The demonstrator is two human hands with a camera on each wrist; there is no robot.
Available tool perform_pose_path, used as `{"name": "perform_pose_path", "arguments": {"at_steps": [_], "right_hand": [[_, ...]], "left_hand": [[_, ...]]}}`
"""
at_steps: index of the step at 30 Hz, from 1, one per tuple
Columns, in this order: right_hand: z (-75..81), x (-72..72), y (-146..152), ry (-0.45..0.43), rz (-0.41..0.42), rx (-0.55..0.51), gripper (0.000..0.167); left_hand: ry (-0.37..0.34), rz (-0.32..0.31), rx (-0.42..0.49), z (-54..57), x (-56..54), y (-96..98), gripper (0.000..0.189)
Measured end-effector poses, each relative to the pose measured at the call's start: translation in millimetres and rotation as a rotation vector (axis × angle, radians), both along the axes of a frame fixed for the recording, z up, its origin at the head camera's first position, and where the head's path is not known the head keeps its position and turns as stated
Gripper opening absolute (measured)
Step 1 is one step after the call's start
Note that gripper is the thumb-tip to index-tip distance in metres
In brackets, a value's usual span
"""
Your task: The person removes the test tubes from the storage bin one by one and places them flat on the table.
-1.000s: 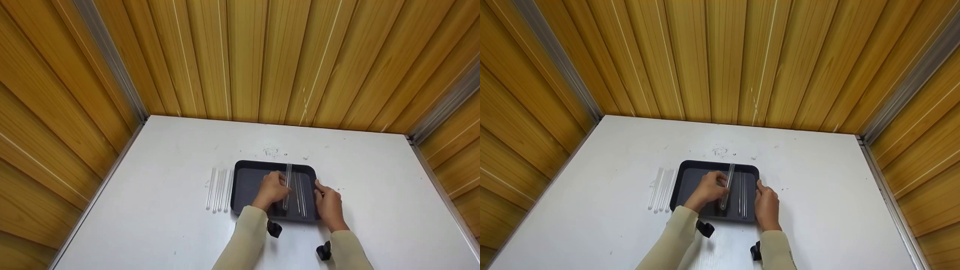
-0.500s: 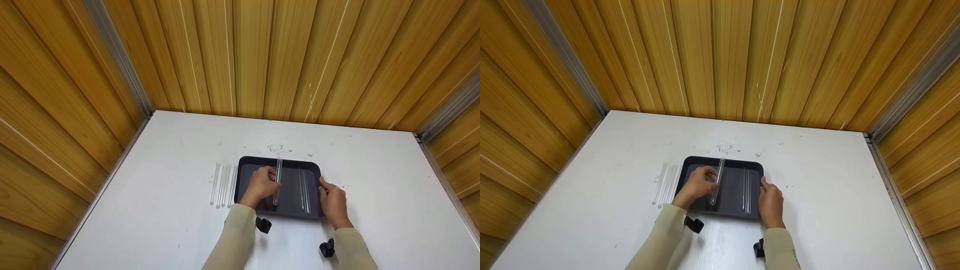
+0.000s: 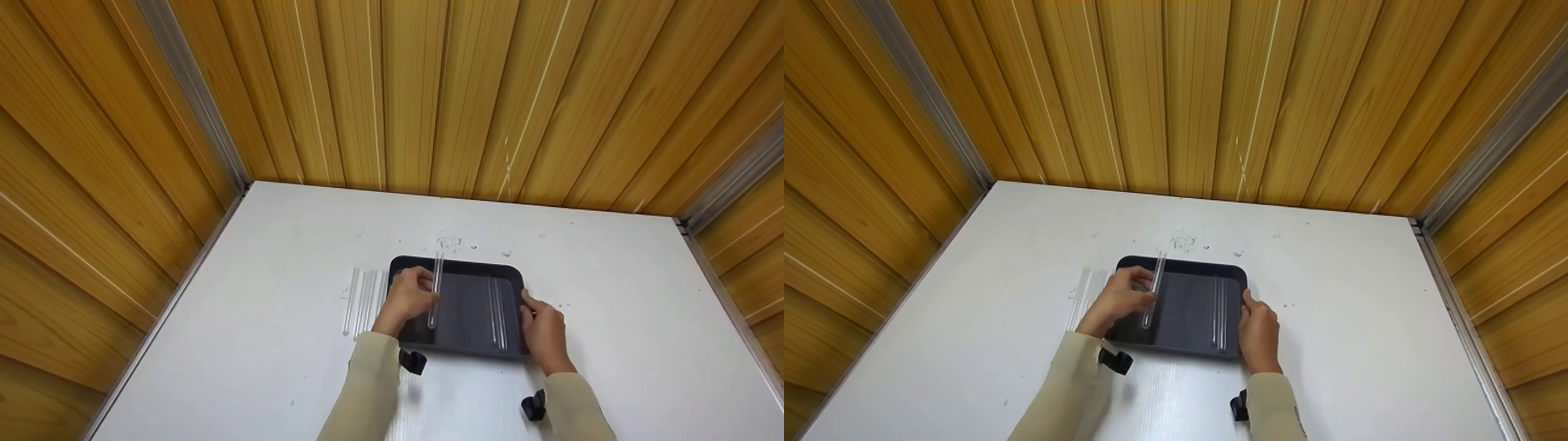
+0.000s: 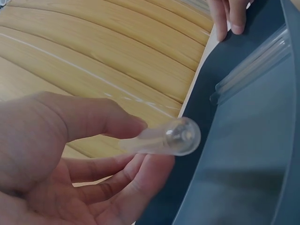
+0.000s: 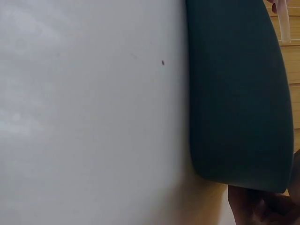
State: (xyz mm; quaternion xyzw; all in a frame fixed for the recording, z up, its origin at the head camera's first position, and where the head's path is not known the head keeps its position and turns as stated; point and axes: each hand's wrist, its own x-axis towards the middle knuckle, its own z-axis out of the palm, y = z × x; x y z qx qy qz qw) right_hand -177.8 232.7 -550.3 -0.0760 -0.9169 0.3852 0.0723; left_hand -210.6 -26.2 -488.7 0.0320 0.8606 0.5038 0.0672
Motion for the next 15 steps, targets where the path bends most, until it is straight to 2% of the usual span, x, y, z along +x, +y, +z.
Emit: {"name": "perform_pose_path", "arguments": {"at_steps": [9, 15], "right_hand": [[0.0, -0.3, -1, 0.019, -0.007, 0.019, 0.039], [-0.3, 0.0, 0, 0.035, -0.009, 0.020, 0.038]], "left_hand": [[0.006, 0.019, 0.013, 4.7, 1.0, -17.8, 0.034], [0.011, 0.024, 0.032, 3.1, 1.4, -28.8, 0.034]]}}
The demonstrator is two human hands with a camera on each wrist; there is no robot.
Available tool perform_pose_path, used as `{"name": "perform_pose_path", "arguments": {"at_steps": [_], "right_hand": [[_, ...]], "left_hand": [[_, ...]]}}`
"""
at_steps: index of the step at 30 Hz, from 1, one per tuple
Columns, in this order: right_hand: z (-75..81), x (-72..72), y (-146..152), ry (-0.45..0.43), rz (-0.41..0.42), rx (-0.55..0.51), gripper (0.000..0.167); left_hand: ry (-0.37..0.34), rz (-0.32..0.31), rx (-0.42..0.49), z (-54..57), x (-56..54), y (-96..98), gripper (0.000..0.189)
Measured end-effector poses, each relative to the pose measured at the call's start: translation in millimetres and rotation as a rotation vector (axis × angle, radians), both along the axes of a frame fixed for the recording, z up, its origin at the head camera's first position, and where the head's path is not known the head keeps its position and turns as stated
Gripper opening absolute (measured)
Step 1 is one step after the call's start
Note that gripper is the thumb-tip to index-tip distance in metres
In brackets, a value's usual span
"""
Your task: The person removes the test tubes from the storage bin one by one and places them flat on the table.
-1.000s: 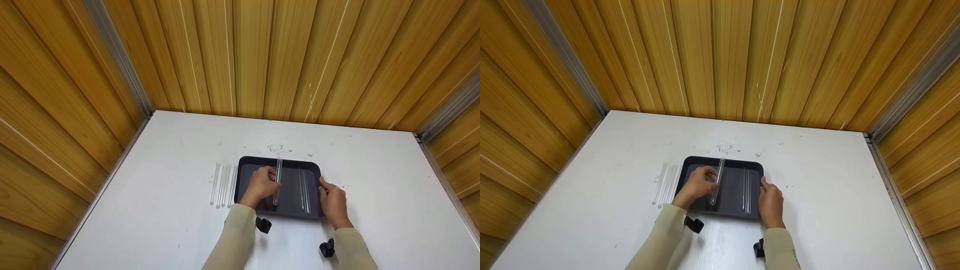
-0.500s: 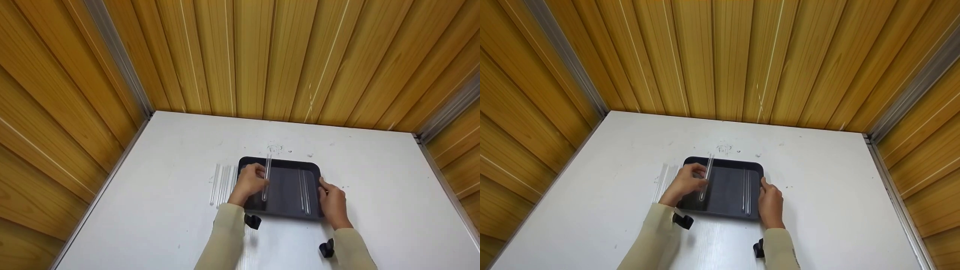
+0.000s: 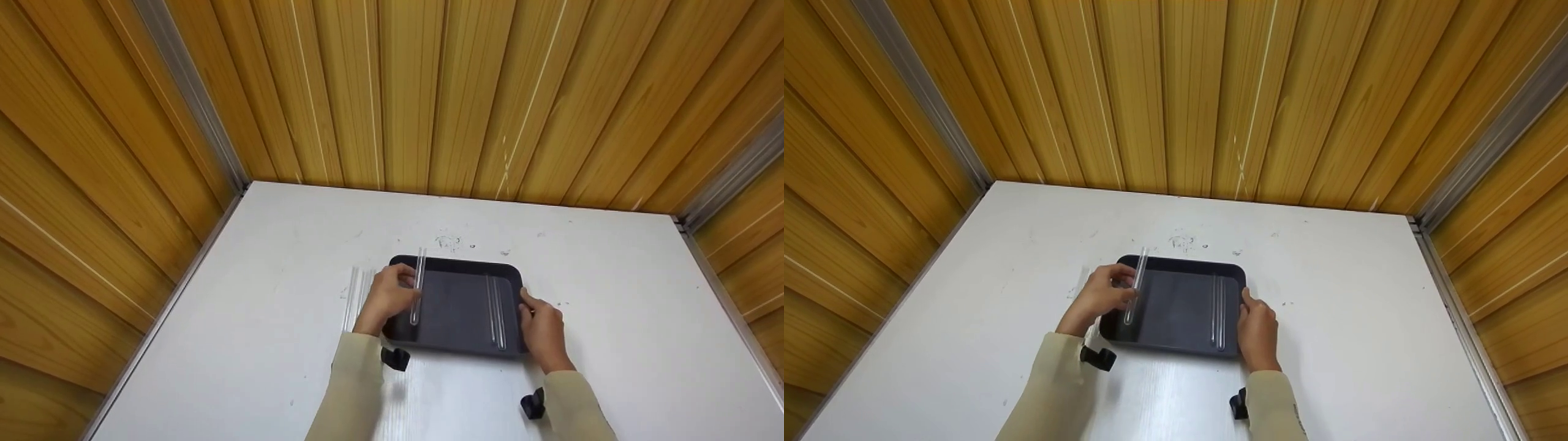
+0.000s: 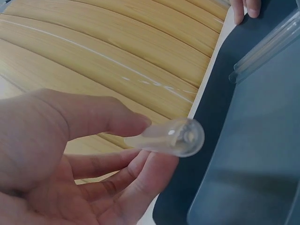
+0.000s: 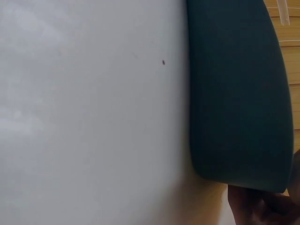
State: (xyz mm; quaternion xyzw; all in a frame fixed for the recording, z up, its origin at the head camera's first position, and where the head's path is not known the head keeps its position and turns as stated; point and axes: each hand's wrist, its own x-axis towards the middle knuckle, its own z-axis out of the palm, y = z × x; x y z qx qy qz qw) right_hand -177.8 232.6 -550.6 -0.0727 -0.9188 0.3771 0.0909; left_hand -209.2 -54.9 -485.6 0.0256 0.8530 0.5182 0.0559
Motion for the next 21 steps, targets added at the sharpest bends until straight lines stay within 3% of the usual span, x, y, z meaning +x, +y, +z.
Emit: {"name": "perform_pose_path", "arguments": {"at_steps": [11, 21], "right_hand": [[-2.5, -1.1, 1, 0.022, 0.008, 0.021, 0.038], [-0.8, 0.0, -1, 0.019, -0.004, 0.023, 0.038]], "left_hand": [[-0.030, 0.033, 0.025, -0.9, 0.4, -21.1, 0.033], [-0.085, 0.082, 0.072, -9.3, 3.1, -43.7, 0.038]]}}
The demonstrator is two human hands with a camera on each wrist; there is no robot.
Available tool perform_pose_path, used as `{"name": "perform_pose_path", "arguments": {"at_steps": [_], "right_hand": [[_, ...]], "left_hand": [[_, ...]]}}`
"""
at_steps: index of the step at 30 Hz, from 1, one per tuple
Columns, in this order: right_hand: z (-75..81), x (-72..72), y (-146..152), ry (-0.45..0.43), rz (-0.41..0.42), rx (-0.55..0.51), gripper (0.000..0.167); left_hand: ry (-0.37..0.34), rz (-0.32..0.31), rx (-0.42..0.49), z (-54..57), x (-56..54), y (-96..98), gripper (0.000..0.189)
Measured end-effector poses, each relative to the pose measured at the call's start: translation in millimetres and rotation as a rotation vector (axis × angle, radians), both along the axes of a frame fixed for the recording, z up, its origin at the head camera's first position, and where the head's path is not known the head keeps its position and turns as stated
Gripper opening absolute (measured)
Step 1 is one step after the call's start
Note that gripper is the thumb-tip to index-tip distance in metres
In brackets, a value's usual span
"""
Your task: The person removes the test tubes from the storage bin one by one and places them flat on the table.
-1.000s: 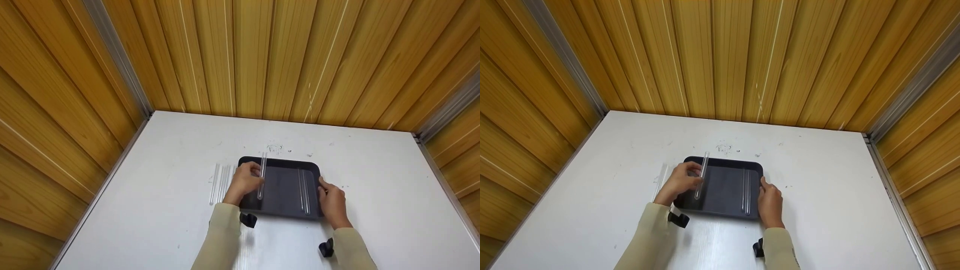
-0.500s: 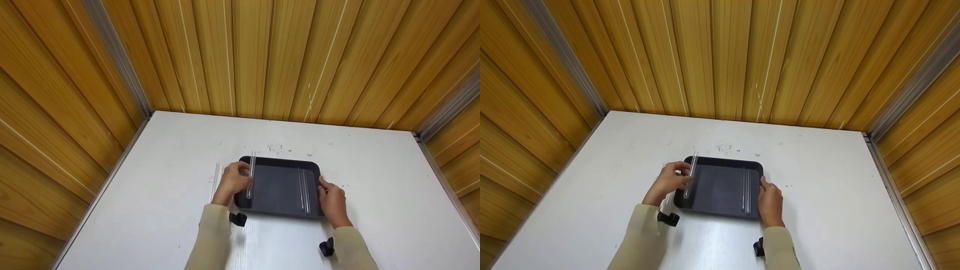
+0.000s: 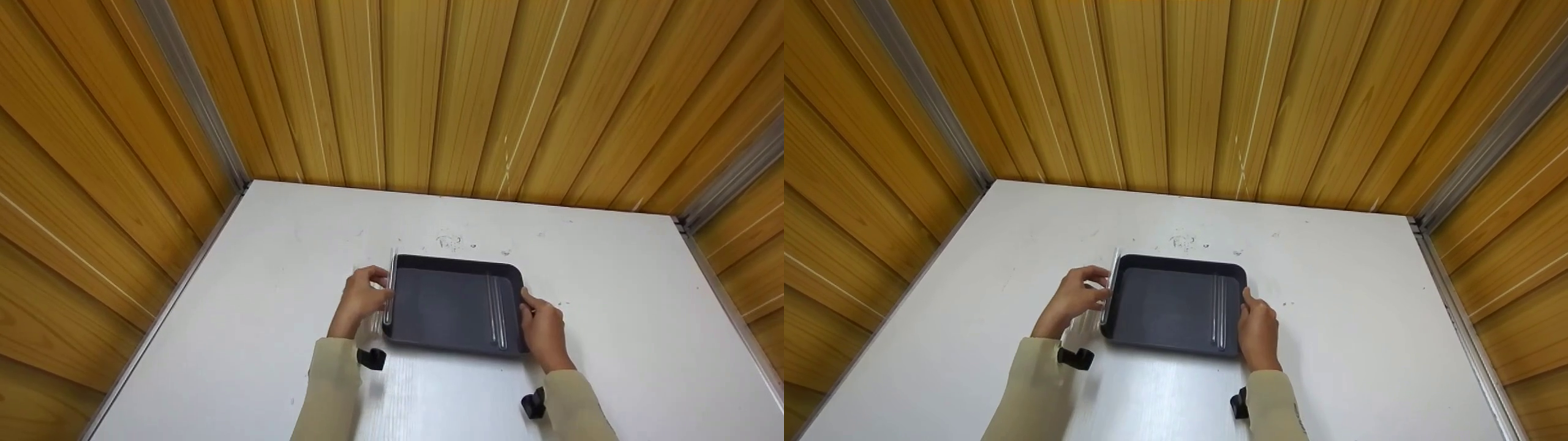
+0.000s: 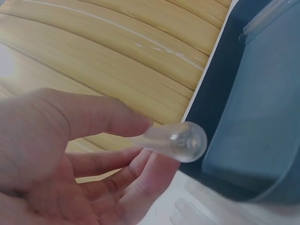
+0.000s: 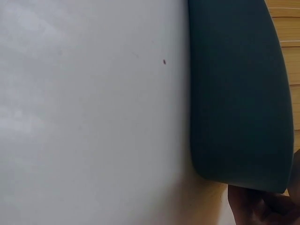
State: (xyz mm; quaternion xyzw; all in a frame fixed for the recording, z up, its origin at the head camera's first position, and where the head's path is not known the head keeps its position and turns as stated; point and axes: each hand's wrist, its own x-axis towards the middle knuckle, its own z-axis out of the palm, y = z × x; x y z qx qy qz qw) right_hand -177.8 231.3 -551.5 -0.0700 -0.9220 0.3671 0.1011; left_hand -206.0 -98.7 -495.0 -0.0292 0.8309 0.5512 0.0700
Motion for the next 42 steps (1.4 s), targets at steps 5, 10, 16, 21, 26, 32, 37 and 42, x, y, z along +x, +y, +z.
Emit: {"name": "perform_pose_path", "arguments": {"at_steps": [5, 10, 16, 21, 26, 32, 37, 42], "right_hand": [[0.9, 0.4, -1, -0.003, 0.009, -0.001, 0.038], [0.7, 0.5, 0, 0.001, 0.016, -0.001, 0.038], [0.1, -0.2, 0, -0.032, 0.012, -0.016, 0.039], [-0.2, -0.7, 1, -0.049, 0.009, -0.019, 0.040], [-0.8, -1.5, 1, -0.035, 0.005, -0.015, 0.039], [0.2, -0.6, 1, -0.042, 0.008, -0.022, 0.039], [0.6, -0.2, 1, -0.041, 0.004, -0.025, 0.039], [0.3, 0.1, 0, -0.016, -0.002, -0.011, 0.038]], "left_hand": [[-0.021, 0.026, 0.035, -5.0, 1.7, -14.1, 0.039], [-0.031, 0.048, 0.046, -6.8, 4.0, -26.1, 0.040], [-0.068, 0.059, 0.053, -11.6, 3.9, -37.4, 0.041], [-0.085, 0.091, 0.051, -18.0, 3.4, -46.6, 0.039], [-0.106, 0.123, 0.036, -20.6, 3.0, -53.8, 0.039], [-0.136, 0.146, 0.031, -26.1, 1.2, -61.0, 0.039], [-0.161, 0.162, 0.029, -28.2, 0.3, -64.8, 0.039], [-0.194, 0.175, 0.008, -30.1, -2.0, -68.4, 0.041]]}}
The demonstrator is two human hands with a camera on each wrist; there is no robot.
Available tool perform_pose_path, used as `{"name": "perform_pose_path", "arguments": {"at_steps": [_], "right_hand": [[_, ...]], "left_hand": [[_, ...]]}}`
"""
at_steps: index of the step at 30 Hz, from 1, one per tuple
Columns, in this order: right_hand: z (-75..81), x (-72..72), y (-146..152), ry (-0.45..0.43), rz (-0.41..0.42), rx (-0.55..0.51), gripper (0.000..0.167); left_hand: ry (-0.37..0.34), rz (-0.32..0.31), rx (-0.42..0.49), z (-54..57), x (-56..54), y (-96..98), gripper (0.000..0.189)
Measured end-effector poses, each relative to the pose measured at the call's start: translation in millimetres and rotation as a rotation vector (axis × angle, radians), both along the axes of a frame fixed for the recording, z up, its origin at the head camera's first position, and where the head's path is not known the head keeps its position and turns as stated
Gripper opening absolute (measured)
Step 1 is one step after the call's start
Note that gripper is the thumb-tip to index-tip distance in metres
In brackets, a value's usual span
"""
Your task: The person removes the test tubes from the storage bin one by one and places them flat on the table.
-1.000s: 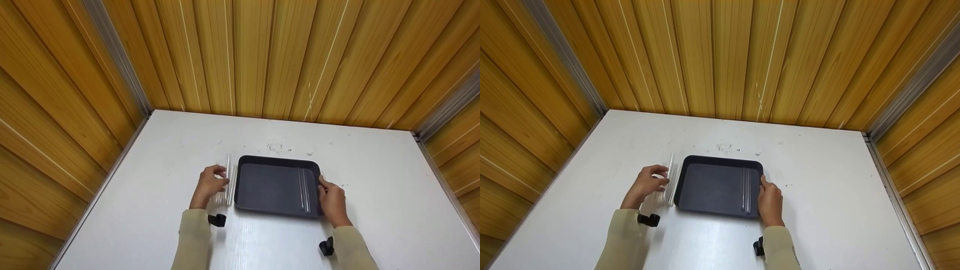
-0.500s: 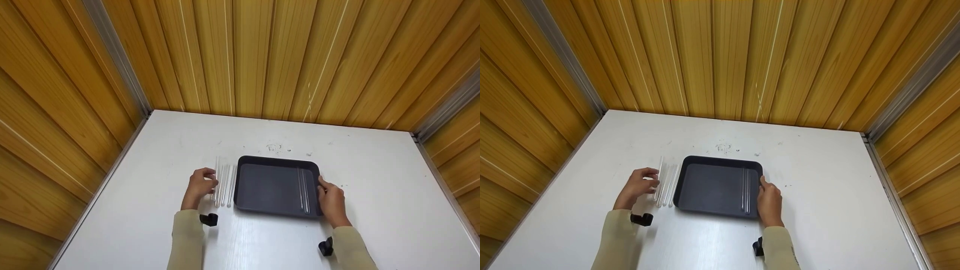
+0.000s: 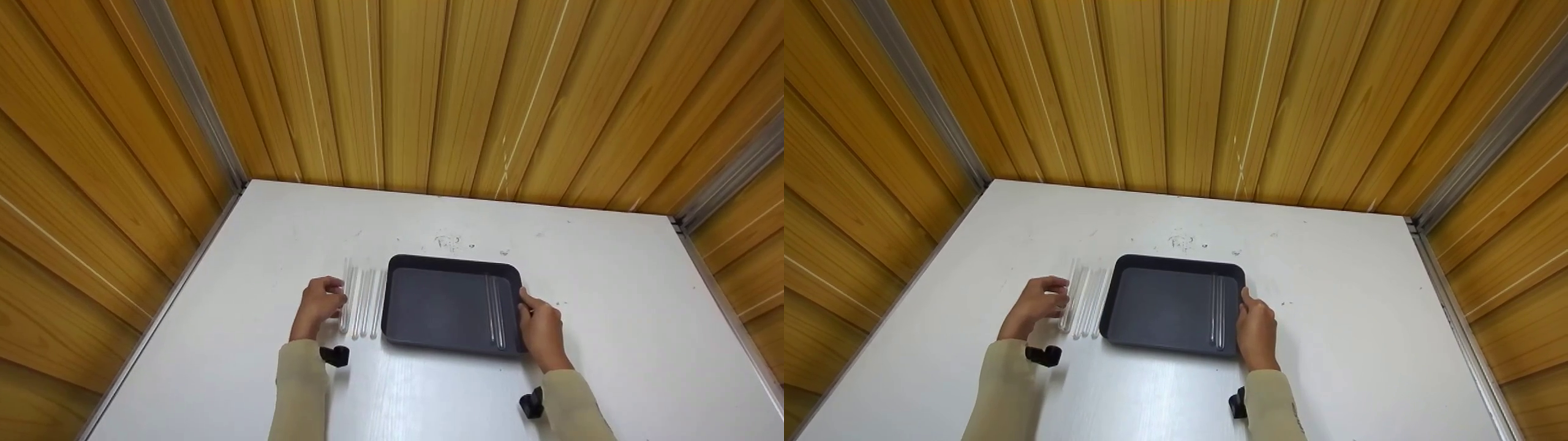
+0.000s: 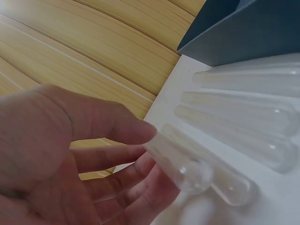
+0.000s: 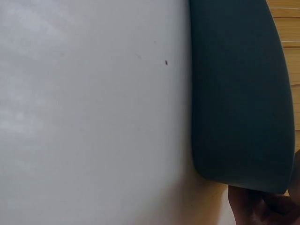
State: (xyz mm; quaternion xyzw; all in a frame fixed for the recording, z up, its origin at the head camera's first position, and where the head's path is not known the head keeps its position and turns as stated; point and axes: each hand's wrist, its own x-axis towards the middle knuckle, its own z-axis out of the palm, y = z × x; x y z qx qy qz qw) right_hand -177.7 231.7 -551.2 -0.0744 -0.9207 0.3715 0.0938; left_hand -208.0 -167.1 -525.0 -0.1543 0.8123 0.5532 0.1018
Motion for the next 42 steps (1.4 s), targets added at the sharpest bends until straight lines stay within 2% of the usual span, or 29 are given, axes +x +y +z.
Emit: {"name": "perform_pose_path", "arguments": {"at_steps": [6, 16, 21, 27, 33, 38, 42], "right_hand": [[-1.5, 0.0, -0.7, 0.043, -0.011, 0.019, 0.037], [-2.2, -0.5, -0.9, 0.005, -0.003, 0.008, 0.038], [-2.2, -0.9, -0.6, 0.005, 0.007, -0.004, 0.038], [-1.7, -0.7, -0.3, -0.001, -0.002, 0.003, 0.038], [-1.8, -1.3, -1.6, 0.004, 0.009, 0.014, 0.038], [-1.6, -1.4, -1.2, 0.000, 0.007, 0.010, 0.038], [-1.6, -1.2, -0.1, -0.006, 0.007, 0.002, 0.039]], "left_hand": [[-0.015, -0.007, -0.043, -2.8, -1.6, -3.6, 0.041], [0.008, -0.035, -0.244, -7.8, -3.9, -3.9, 0.037], [-0.003, -0.046, -0.297, -7.7, -3.7, -3.0, 0.038], [-0.002, -0.047, -0.294, -8.9, -3.2, -3.1, 0.037], [0.015, -0.043, -0.233, -10.3, -0.4, -7.3, 0.033], [0.014, -0.029, -0.192, -7.7, 0.4, -9.1, 0.034], [0.025, -0.020, -0.197, -4.0, -0.1, -9.4, 0.035]]}}
